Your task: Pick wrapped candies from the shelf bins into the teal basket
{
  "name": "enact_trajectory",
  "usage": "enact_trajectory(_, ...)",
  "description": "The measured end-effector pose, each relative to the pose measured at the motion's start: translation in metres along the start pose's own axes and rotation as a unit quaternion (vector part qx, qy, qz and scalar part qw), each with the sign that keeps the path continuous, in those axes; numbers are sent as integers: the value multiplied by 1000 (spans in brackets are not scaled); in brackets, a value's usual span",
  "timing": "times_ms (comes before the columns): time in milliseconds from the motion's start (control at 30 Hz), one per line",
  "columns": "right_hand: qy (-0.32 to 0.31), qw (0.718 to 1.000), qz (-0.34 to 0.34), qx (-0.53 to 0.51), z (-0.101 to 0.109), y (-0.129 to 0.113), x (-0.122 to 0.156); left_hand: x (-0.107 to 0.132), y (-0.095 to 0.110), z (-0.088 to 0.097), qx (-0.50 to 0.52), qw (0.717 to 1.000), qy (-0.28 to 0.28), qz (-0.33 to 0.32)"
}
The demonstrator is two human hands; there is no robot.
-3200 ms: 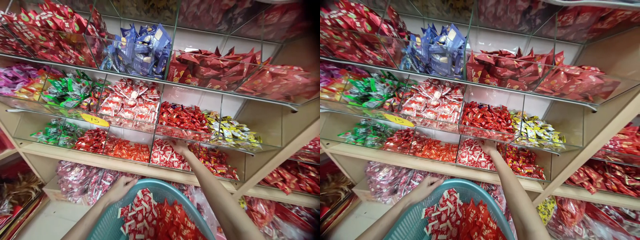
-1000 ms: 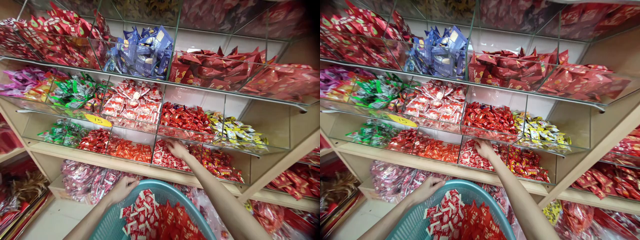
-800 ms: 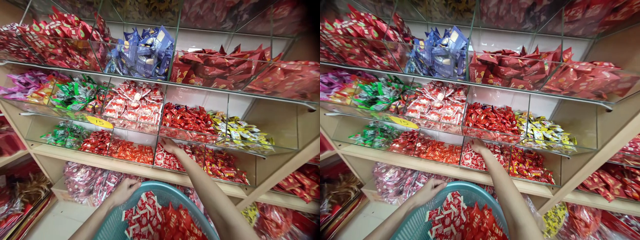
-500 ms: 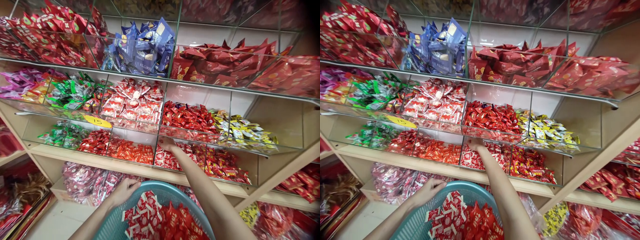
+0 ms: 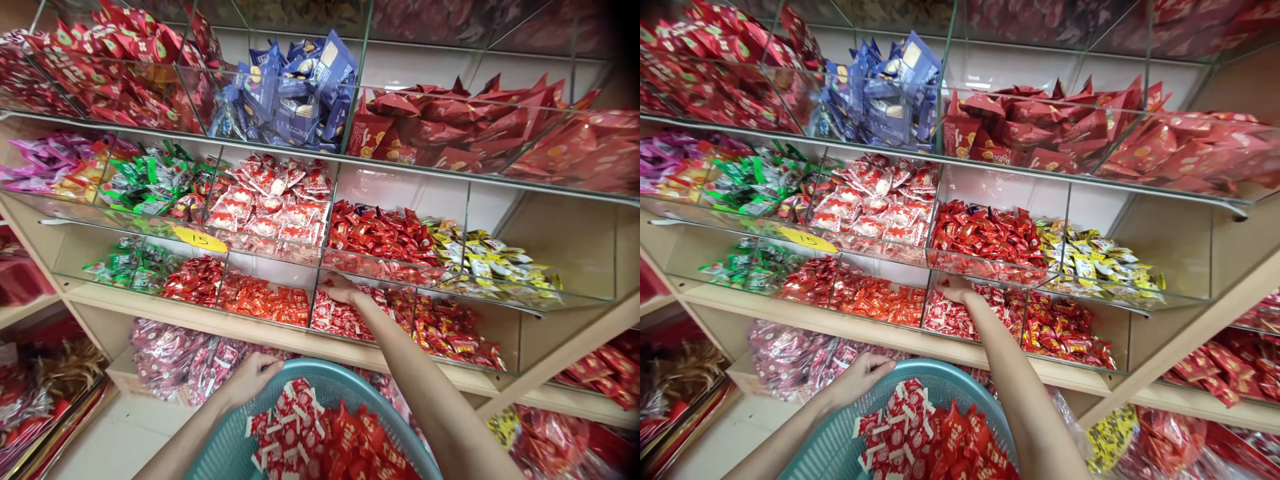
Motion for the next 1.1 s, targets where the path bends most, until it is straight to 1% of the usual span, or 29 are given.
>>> enact_trajectory(133, -4, 1000, 4, 2, 2, -2, 3, -1, -2, -1, 0, 1000, -6, 4)
enact_trajectory(267, -16, 999, 31, 14, 1, -7, 5, -1, -3, -1, 2, 1000, -9, 5)
enact_trajectory(500, -18, 992, 123, 37, 2, -19, 22, -1, -1, -1, 13, 1000, -12, -1)
enact_trajectory(600, -11, 986, 164, 40, 1, -23, 34, 0, 1, 0, 24, 1000, -16, 3)
enact_trajectory(700, 4, 981, 191, 42, 1, -25, 43, 0, 3, 0, 26, 1000, -15, 2)
enact_trajectory(867, 27, 976, 212, 47, 1, -26, 54, 0, 3, 0, 13, 1000, -7, -10)
enact_trajectory(1100, 48, 974, 216, 41, 6, -25, 72, 0, -1, -1, 10, 1000, -10, -11)
Point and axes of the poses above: each hand's wrist, its own x-axis away from the middle knuckle, its own z-axis out of the back of the hand, y = z × x, the point moved 3 cm from there along -x, towards the middle knuckle, and after that the axes turned 1 degree about z, right-handed, at the moved point
